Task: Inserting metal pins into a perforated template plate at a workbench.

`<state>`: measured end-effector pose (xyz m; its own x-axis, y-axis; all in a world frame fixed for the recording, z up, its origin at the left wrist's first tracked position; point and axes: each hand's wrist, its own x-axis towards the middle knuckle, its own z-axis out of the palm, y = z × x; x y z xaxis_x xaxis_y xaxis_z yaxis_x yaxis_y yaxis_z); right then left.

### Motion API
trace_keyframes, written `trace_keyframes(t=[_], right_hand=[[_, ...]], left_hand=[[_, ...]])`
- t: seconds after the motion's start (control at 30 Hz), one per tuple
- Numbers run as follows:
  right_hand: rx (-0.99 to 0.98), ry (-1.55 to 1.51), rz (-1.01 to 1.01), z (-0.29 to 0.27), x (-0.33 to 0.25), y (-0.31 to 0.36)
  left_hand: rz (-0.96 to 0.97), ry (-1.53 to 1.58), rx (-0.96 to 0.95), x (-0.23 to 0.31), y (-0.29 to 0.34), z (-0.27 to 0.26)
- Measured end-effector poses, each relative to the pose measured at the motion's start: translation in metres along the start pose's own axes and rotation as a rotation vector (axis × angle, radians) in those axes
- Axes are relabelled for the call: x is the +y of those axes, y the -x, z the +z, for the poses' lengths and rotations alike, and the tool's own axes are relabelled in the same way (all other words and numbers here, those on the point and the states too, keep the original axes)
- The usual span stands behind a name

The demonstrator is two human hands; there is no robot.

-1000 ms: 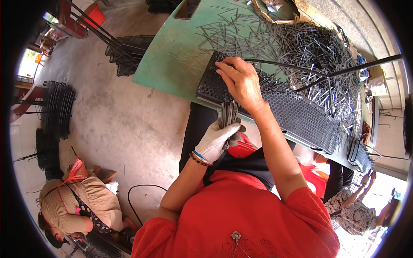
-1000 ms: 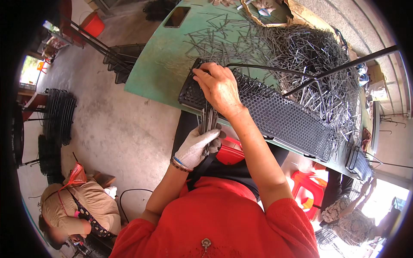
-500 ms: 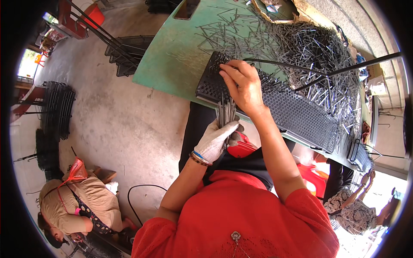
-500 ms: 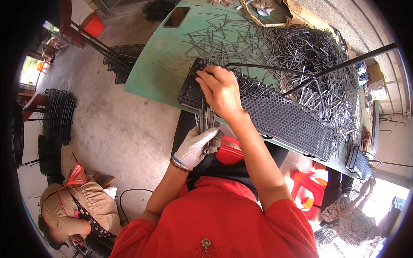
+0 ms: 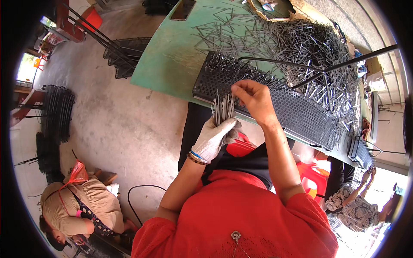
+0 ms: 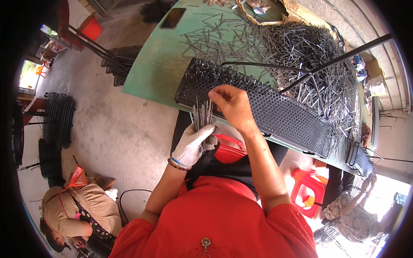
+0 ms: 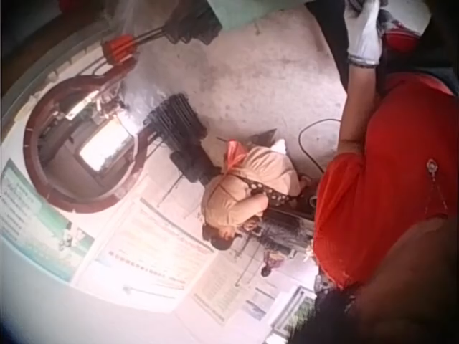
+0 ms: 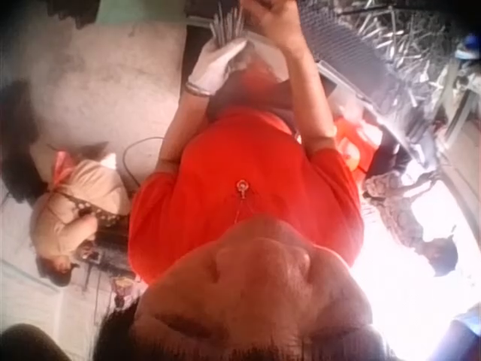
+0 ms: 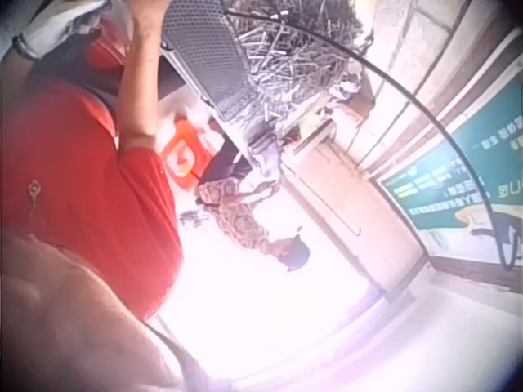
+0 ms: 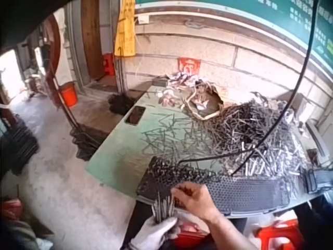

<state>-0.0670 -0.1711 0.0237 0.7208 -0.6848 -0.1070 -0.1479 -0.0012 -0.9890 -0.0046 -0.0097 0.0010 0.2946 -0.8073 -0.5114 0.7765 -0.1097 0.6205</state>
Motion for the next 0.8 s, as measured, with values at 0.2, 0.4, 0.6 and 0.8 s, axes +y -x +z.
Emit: trace_keyframes(t=[0.2, 0.4, 0.6, 0.8], right_hand=[[0.236, 0.009, -0.233, 0.004, -0.023, -0.009], [0.398, 0.231, -0.572, 0.021, -0.017, -0.034], [0.455, 0.305, -0.642, 0.029, -0.008, -0.044], [0.45, 0.354, -0.642, 0.029, 0.001, -0.043]], left_hand=[[-0.002, -0.007, 0.026, -0.001, -0.001, -0.003], [-0.025, 0.042, 0.0, -0.003, -0.002, 0.0], [-0.03, 0.055, 0.002, -0.001, -0.002, 0.0], [-0.052, 0.081, 0.012, 0.001, -0.001, 0.0]])
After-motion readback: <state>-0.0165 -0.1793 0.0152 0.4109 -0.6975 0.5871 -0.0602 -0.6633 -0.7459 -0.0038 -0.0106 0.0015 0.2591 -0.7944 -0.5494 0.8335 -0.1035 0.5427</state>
